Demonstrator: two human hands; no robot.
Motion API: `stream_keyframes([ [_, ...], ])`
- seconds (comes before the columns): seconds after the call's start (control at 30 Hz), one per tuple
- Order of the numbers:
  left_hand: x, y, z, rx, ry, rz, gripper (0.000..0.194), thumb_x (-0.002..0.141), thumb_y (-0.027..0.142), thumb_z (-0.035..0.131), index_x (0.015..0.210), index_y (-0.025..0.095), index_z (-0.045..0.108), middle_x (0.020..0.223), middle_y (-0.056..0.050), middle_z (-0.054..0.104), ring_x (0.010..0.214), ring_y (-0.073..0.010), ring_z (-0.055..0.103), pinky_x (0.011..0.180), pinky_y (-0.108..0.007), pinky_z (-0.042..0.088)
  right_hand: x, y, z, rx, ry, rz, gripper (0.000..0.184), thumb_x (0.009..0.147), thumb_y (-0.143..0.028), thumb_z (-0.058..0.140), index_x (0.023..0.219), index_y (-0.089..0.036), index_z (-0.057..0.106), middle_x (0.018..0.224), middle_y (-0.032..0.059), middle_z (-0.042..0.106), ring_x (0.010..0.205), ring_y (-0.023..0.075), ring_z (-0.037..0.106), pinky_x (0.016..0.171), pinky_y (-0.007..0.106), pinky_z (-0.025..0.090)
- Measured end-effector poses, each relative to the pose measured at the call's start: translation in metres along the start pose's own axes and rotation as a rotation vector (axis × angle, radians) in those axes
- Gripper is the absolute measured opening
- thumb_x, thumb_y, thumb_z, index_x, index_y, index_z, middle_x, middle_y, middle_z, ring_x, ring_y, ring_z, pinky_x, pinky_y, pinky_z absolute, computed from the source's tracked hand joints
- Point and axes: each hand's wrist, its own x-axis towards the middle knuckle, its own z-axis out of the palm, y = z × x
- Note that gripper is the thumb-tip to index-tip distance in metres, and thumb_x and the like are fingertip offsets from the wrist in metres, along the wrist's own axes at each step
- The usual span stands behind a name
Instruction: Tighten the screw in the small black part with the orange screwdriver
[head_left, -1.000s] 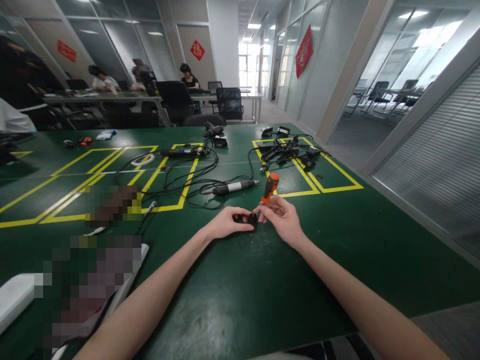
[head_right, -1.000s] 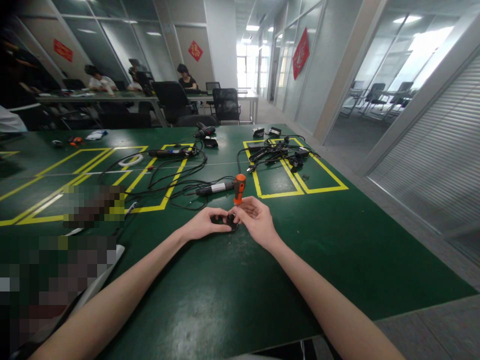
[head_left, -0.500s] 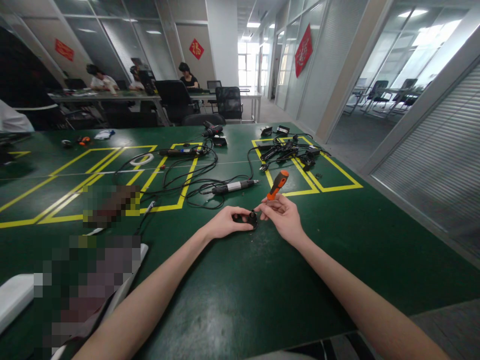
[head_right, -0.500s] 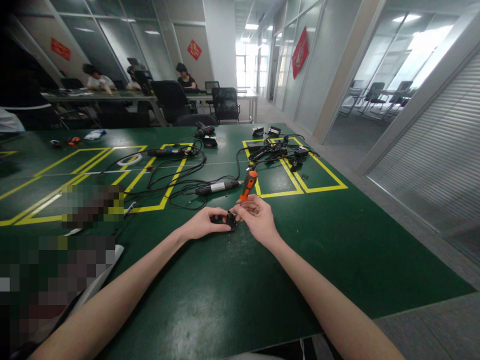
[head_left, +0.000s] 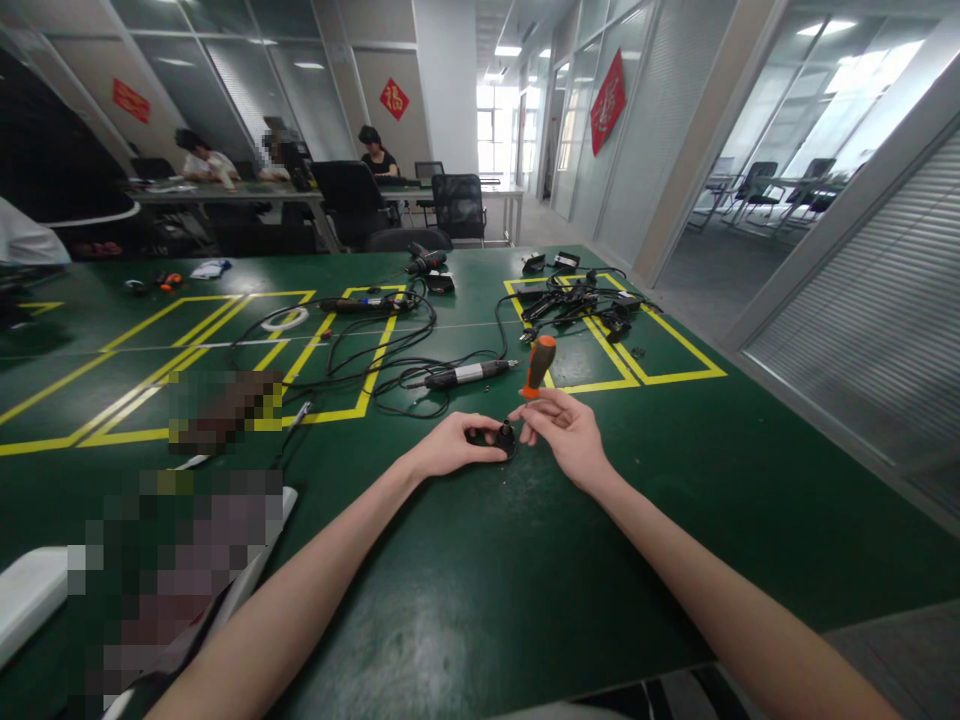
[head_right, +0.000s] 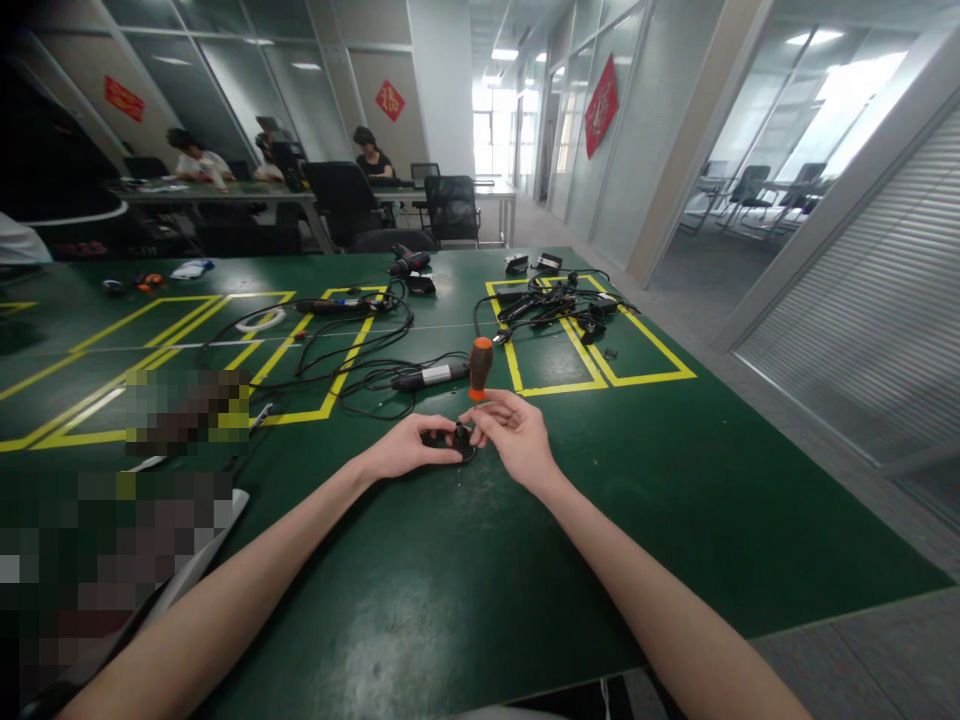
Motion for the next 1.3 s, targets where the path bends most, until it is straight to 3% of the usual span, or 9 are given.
stream_keyframes([
  [0.27, 0.0, 0.001, 0.001, -0.003, 0.003, 0.001, 0.047, 0.071, 0.046, 0.086, 0.107, 0.017, 0.08, 0.085, -0.001, 0.071, 0.08, -0.0163, 0.06, 0.075, -0.027, 0.044, -0.003, 0.0, 0.0, -0.194, 0.018, -0.144, 0.024, 0.084, -0.043, 0.078, 0.08, -0.02, 0.078, 0.089, 0.0056, 0.072, 0.062, 0.0141, 0.062, 0.057, 0.029, 0.055],
  [0.57, -0.001, 0.003, 0.001, -0.013, -0.013, -0.004, 0.043, 0.077, 0.046, 0.082, 0.107, 0.016, 0.08, 0.081, 0.0, 0.069, 0.072, -0.0133, 0.056, 0.068, -0.025, 0.041, -0.008, 0.001, 0.001, -0.159, -0.035, -0.162, 0.029, 0.094, -0.042, 0.068, 0.113, -0.021, 0.071, 0.086, 0.0044, 0.074, 0.067, 0.0155, 0.065, 0.07, 0.033, 0.059],
  [0.77, 0.0, 0.001, 0.0, -0.015, -0.021, 0.001, 0.044, 0.078, 0.046, 0.082, 0.109, 0.015, 0.079, 0.084, -0.002, 0.07, 0.076, -0.015, 0.059, 0.072, -0.026, 0.043, -0.011, -0.001, 0.002, -0.311, -0.014, -0.229, 0.019, 0.096, -0.035, 0.066, 0.093, -0.021, 0.078, 0.098, 0.007, 0.071, 0.073, 0.0169, 0.067, 0.072, 0.033, 0.058],
  [0.93, 0.0, 0.001, 0.0, -0.014, -0.025, 0.0, 0.044, 0.077, 0.048, 0.082, 0.107, 0.016, 0.079, 0.082, -0.001, 0.069, 0.073, -0.0138, 0.057, 0.069, -0.025, 0.042, -0.011, -0.005, 0.004, -0.297, -0.042, -0.226, 0.023, 0.099, -0.036, 0.06, 0.092, -0.021, 0.076, 0.087, 0.0044, 0.07, 0.072, 0.0165, 0.065, 0.074, 0.033, 0.056],
  [1.07, -0.001, 0.002, 0.0, -0.012, -0.022, -0.003, 0.044, 0.077, 0.049, 0.082, 0.107, 0.017, 0.079, 0.08, 0.0, 0.069, 0.071, -0.0132, 0.056, 0.067, -0.025, 0.042, -0.012, 0.001, 0.005, -0.205, -0.035, -0.16, 0.026, 0.095, -0.042, 0.067, 0.111, -0.022, 0.069, 0.088, 0.0036, 0.073, 0.069, 0.0163, 0.066, 0.072, 0.033, 0.058],
  [1.17, -0.001, 0.001, 0.0, -0.013, -0.019, -0.004, 0.046, 0.077, 0.05, 0.081, 0.109, 0.017, 0.079, 0.081, 0.0, 0.069, 0.072, -0.0139, 0.057, 0.068, -0.025, 0.043, -0.013, 0.005, 0.005, -0.181, 0.013, -0.134, 0.027, 0.087, -0.042, 0.077, 0.103, -0.022, 0.066, 0.084, 0.0034, 0.074, 0.072, 0.0186, 0.069, 0.073, 0.034, 0.059],
  [1.3, -0.001, 0.001, 0.0, -0.014, -0.018, -0.005, 0.047, 0.077, 0.05, 0.081, 0.108, 0.016, 0.079, 0.083, -0.001, 0.07, 0.074, -0.0147, 0.059, 0.07, -0.026, 0.044, -0.011, 0.002, 0.005, -0.208, 0.027, -0.159, 0.022, 0.086, -0.042, 0.077, 0.088, -0.021, 0.071, 0.087, 0.0044, 0.072, 0.071, 0.0179, 0.067, 0.069, 0.033, 0.059],
])
